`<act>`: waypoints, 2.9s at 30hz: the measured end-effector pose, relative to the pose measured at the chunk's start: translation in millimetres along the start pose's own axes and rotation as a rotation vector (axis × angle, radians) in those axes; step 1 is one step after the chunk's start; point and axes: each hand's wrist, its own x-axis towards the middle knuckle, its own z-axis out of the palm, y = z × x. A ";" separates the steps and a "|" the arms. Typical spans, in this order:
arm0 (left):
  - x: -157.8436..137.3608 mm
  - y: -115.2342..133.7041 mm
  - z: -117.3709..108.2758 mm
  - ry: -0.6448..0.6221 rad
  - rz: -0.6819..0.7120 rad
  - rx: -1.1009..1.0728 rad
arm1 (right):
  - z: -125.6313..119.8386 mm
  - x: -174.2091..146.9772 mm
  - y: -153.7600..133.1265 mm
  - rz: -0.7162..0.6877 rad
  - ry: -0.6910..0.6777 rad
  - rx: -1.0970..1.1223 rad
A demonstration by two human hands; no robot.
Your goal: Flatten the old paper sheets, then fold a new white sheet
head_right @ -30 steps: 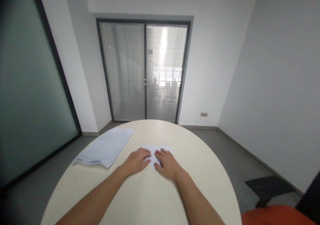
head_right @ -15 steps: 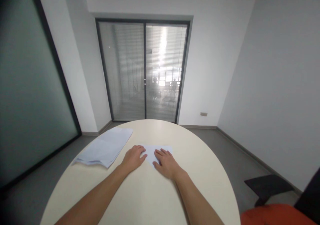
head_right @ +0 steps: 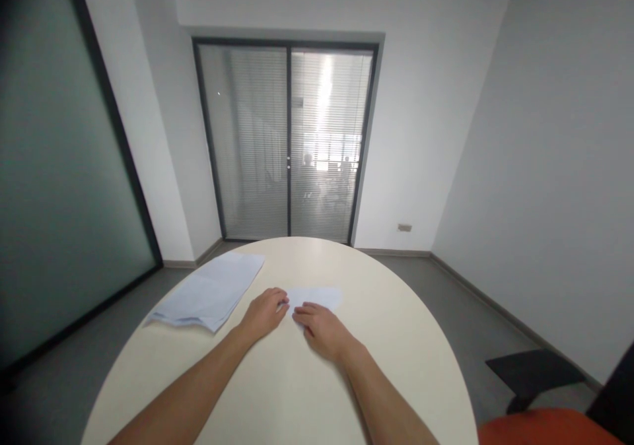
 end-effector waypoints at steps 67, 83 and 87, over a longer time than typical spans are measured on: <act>-0.8 6.7 -4.0 -0.085 0.002 -0.006 | 1.1 1.6 -8.7 0.038 0.058 0.037; 0.2 4.9 -3.6 -0.057 -0.083 0.030 | -9.0 0.2 -9.9 0.078 0.035 0.024; 0.5 2.6 -3.4 -0.034 -0.116 0.056 | -12.9 -0.7 -9.3 0.085 0.031 0.019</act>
